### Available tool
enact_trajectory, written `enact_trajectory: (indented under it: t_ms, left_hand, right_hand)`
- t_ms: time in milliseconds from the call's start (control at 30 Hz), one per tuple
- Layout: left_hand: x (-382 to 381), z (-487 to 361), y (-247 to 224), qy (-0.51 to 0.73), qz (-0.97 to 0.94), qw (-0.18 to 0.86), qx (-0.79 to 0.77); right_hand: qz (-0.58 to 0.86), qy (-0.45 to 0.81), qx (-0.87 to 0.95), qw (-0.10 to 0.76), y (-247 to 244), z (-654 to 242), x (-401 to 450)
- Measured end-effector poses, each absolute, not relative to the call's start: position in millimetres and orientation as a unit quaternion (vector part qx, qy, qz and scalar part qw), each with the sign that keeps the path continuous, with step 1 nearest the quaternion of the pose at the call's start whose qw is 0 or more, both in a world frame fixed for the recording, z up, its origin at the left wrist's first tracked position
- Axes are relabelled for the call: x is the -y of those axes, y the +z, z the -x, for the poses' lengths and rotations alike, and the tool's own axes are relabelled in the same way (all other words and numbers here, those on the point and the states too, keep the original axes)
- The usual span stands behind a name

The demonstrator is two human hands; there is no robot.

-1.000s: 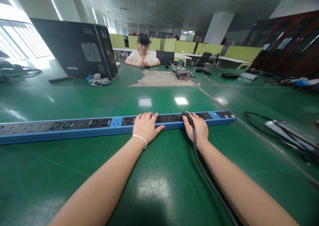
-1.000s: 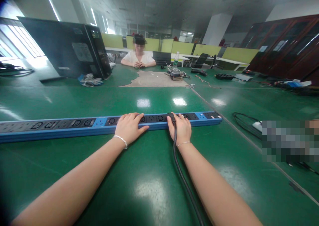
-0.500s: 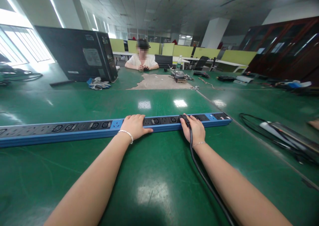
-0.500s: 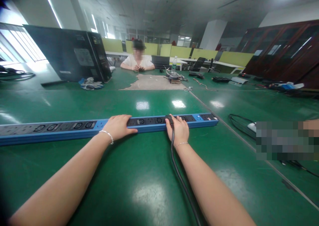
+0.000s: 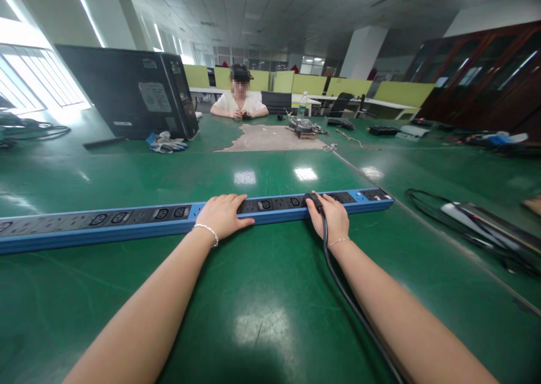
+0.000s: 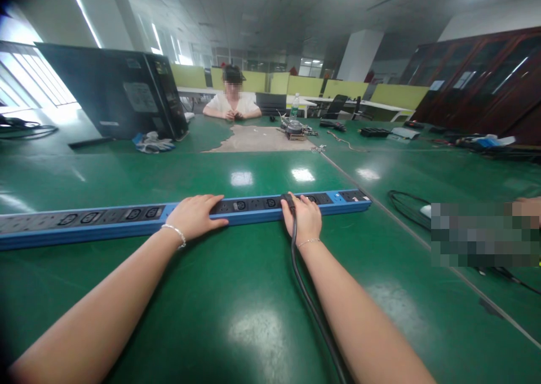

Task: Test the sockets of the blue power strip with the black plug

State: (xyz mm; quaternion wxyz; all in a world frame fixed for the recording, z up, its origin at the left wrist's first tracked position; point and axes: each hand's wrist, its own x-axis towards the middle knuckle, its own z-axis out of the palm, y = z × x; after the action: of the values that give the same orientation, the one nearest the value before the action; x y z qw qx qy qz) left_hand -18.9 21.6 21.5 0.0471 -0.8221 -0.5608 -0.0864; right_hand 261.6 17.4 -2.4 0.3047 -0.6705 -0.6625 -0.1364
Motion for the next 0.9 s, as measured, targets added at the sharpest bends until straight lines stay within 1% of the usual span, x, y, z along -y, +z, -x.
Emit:
enact_trajectory:
  t_ms: [267, 533, 667, 733, 833, 900]
  left_hand:
    - [-16, 17, 16, -0.125, 0.809, 0.076, 0.569]
    - [-15, 18, 15, -0.144, 0.805, 0.076, 0.570]
    - [-15, 18, 16, -0.148, 0.791, 0.060, 0.590]
    - [-15, 17, 17, -0.158, 0.779, 0.046, 0.605]
    - [-14, 17, 19, -0.169, 0.768, 0.036, 0.616]
    - [-14, 17, 19, -0.167, 0.766, 0.035, 0.620]
  right_hand:
    - [0.656, -0.140, 0.646, 0.366, -14, -262, -23]
    - [0.626, -0.080, 0.661, 0.406, -16, -264, -29]
    - [0.617, -0.051, 0.656, 0.431, -16, -264, -30]
    - [0.609, -0.017, 0.640, 0.468, -14, -265, -30]
    - [0.587, 0.043, 0.588, 0.555, -9, -268, -31]
    - [0.586, 0.062, 0.569, 0.573, -7, -268, -30]
